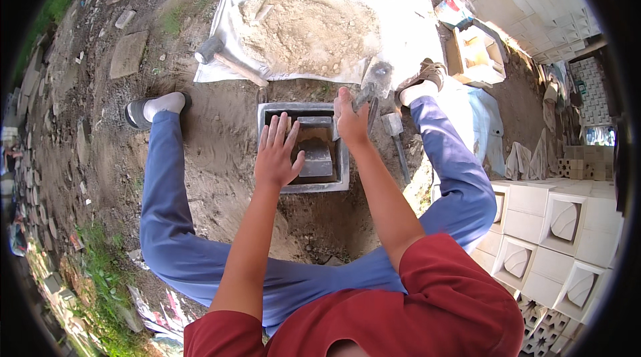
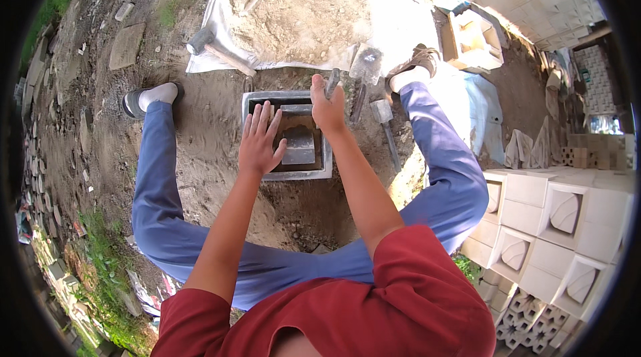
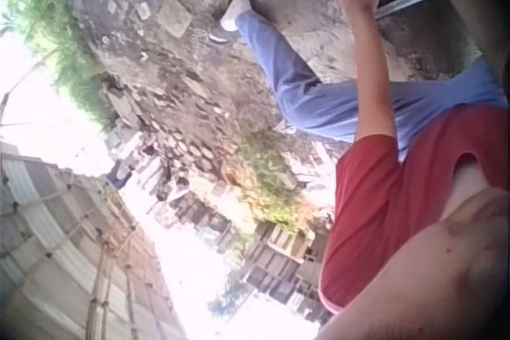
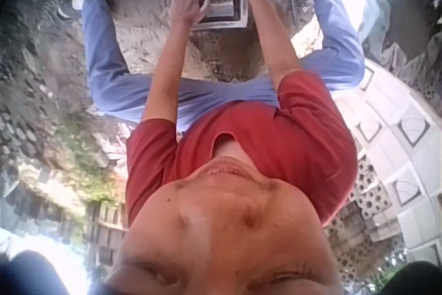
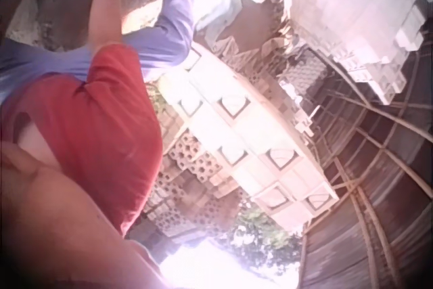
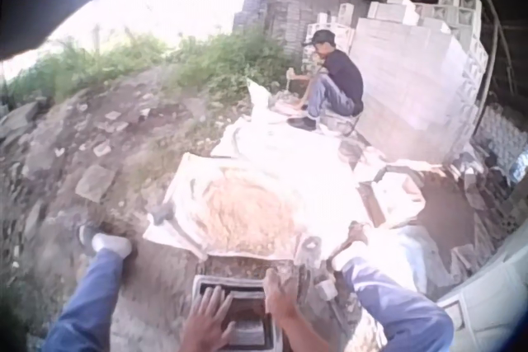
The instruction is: The person smooths sand inside a brick mold using a trowel, then compacts the material around the blocks using a metal tool.
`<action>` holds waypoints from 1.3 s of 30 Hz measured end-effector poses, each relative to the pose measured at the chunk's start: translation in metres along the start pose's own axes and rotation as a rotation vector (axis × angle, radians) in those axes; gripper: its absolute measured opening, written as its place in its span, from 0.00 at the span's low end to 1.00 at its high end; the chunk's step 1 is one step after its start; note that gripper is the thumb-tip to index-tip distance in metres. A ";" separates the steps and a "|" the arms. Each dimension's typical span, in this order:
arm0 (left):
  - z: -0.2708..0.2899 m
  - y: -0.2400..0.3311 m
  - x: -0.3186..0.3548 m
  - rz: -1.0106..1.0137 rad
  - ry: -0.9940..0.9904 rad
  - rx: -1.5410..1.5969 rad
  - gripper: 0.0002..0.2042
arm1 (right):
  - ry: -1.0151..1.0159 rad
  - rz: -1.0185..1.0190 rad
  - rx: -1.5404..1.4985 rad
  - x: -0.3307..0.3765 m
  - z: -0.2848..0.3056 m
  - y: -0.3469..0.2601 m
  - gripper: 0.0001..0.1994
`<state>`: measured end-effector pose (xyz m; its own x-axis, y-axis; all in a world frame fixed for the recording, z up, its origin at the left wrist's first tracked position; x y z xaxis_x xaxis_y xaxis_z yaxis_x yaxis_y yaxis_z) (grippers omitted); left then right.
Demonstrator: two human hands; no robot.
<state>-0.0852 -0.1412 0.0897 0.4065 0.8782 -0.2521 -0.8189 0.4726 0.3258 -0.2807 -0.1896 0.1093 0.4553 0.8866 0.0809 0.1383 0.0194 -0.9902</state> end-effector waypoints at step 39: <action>0.008 -0.012 0.001 0.021 0.035 -0.008 0.38 | 0.000 0.063 -0.019 -0.010 -0.007 0.025 0.24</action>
<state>-0.0716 -0.1450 0.0923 0.3748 0.8849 -0.2767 -0.8306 0.4530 0.3238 -0.2761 -0.2013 0.0844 0.4634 0.8859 0.0188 0.1265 -0.0451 -0.9909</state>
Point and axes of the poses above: each hand's wrist, its own x-axis away from the middle knuckle, its own z-axis out of the back of the hand, y = z × x, the point moved 10 cm from there along -x, towards the middle knuckle, and after that the axes turned 9 degrees about y, right-handed, at the moved point
